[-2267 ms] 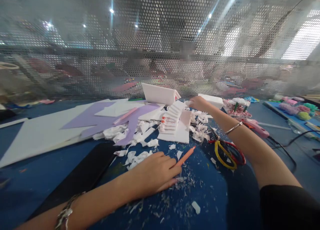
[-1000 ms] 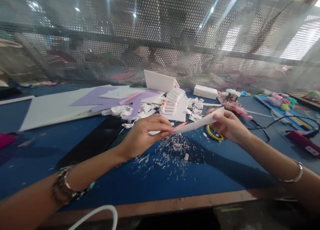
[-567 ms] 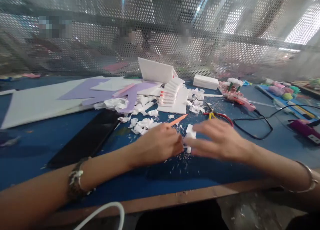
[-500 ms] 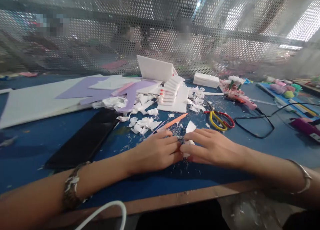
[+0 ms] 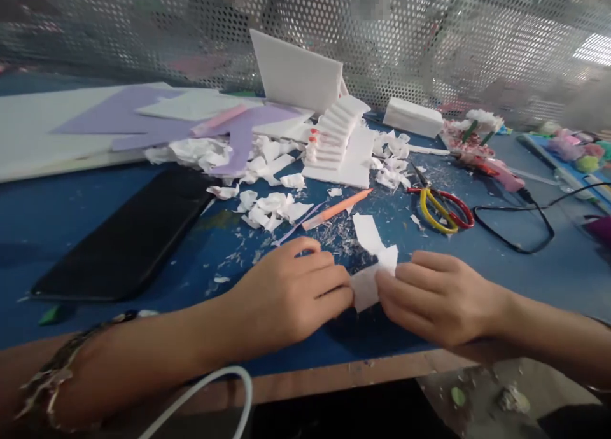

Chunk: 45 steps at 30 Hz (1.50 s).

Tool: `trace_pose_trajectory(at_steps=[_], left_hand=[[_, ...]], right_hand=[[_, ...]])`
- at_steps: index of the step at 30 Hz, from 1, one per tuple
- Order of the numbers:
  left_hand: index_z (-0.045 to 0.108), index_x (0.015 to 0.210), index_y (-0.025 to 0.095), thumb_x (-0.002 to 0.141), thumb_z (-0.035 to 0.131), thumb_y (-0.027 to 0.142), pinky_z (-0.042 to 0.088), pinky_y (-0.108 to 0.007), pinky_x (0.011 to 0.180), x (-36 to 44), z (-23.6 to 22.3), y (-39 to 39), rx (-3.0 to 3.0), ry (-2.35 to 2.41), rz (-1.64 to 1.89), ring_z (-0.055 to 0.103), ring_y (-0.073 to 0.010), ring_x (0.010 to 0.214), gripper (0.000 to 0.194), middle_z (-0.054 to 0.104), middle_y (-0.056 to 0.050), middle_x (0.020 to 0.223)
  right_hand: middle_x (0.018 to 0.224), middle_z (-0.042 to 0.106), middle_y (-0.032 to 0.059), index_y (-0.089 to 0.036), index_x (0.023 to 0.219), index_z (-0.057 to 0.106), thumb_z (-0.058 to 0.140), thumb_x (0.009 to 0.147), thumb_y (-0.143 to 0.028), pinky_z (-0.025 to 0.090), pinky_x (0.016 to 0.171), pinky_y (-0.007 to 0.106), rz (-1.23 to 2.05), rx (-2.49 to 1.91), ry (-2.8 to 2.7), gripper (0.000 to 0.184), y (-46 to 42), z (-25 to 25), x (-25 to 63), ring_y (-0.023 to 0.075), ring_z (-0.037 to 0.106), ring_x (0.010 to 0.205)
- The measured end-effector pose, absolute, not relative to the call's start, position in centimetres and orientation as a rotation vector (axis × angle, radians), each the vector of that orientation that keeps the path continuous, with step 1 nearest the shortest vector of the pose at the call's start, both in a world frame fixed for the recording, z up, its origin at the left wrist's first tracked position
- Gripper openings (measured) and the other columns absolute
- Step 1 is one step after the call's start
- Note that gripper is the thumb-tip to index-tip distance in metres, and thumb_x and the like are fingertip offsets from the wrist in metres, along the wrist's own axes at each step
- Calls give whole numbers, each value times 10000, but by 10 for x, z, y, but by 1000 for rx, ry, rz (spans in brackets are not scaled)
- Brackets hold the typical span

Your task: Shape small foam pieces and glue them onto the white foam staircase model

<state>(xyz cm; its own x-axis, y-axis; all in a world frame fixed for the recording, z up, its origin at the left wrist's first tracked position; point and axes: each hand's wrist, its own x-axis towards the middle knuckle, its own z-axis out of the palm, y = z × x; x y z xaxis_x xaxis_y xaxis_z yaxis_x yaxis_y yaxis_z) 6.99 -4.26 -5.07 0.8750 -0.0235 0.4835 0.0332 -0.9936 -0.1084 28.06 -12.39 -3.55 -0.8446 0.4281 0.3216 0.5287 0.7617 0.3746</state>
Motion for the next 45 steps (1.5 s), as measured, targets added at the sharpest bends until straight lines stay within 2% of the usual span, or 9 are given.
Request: trace_pose_trajectory(at_steps=[3, 6, 10, 13, 18, 25, 30, 36, 45], left_hand=[[570, 834, 185, 808, 527, 149, 355, -295, 674, 67, -47, -38, -2775, -72, -888, 558, -117, 652, 61, 666, 22, 789], [538, 913, 179, 770, 590, 212, 388, -285, 676, 68, -43, -31, -2740, -125, -964, 586, -129, 704, 155, 664, -3, 839], [522, 868, 182, 794, 539, 190, 397, -256, 646, 70, -47, -24, -2913, -311, -871, 598, -123, 707, 76, 647, 13, 780], [532, 843, 197, 817, 496, 221, 378, -258, 608, 70, -51, -22, -3040, -465, -783, 560, -104, 579, 49, 635, 35, 724], [519, 894, 195, 816, 496, 249, 368, -259, 595, 70, -52, -22, -3093, -559, -778, 554, -111, 574, 98, 616, 37, 704], [478, 998, 168, 797, 548, 374, 397, -284, 697, 77, -57, -31, -3141, -357, -711, 575, -161, 802, 296, 618, -23, 911], [558, 842, 182, 847, 461, 206, 382, -275, 657, 83, -60, -36, -3146, -339, -705, 557, -137, 734, 100, 619, -6, 876], [600, 734, 179, 849, 403, 125, 394, -264, 645, 83, -54, -40, -3030, -254, -732, 546, -136, 710, 235, 643, -19, 850], [592, 737, 144, 835, 419, 83, 423, -279, 643, 84, -54, -39, -3118, -119, -647, 562, -140, 685, 208, 641, -28, 748]], right_hand=[[712, 606, 2, -177, 710, 523, 441, 846, -151, 310, 481, 258, -750, -779, -2693, 160, -107, -25, 284, 94, 468, 575], [665, 583, -3, -167, 718, 532, 487, 825, -175, 330, 463, 211, -499, -1104, -2466, 116, -73, -2, 295, 76, 497, 584], [685, 556, 2, -134, 969, 570, 501, 829, -253, 351, 412, 158, -135, -1310, -1851, 197, -24, 39, 328, 30, 470, 499], [526, 496, -18, -106, 776, 607, 556, 772, -178, 260, 314, 167, -254, -1170, -1542, 89, -15, 54, 341, 34, 414, 388], [702, 619, 9, -195, 733, 580, 564, 772, -177, 435, 504, 224, -622, -1160, -1902, 46, -60, 11, 318, 93, 570, 610], [641, 610, 4, -147, 707, 537, 463, 840, -149, 304, 449, 248, -657, -839, -2637, 152, -97, -50, 287, 94, 489, 530], [588, 563, -12, -149, 694, 548, 479, 829, -151, 259, 456, 268, -551, -873, -2649, 152, -102, -47, 279, 99, 440, 499], [671, 613, 15, -141, 844, 589, 443, 839, -456, 300, 488, 258, -578, -1154, -2582, 348, -95, -45, 293, 120, 527, 594], [494, 513, -10, -172, 646, 492, 541, 768, -189, 169, 417, 243, -1120, -1651, -2361, 133, -87, -35, 322, 114, 442, 421]])
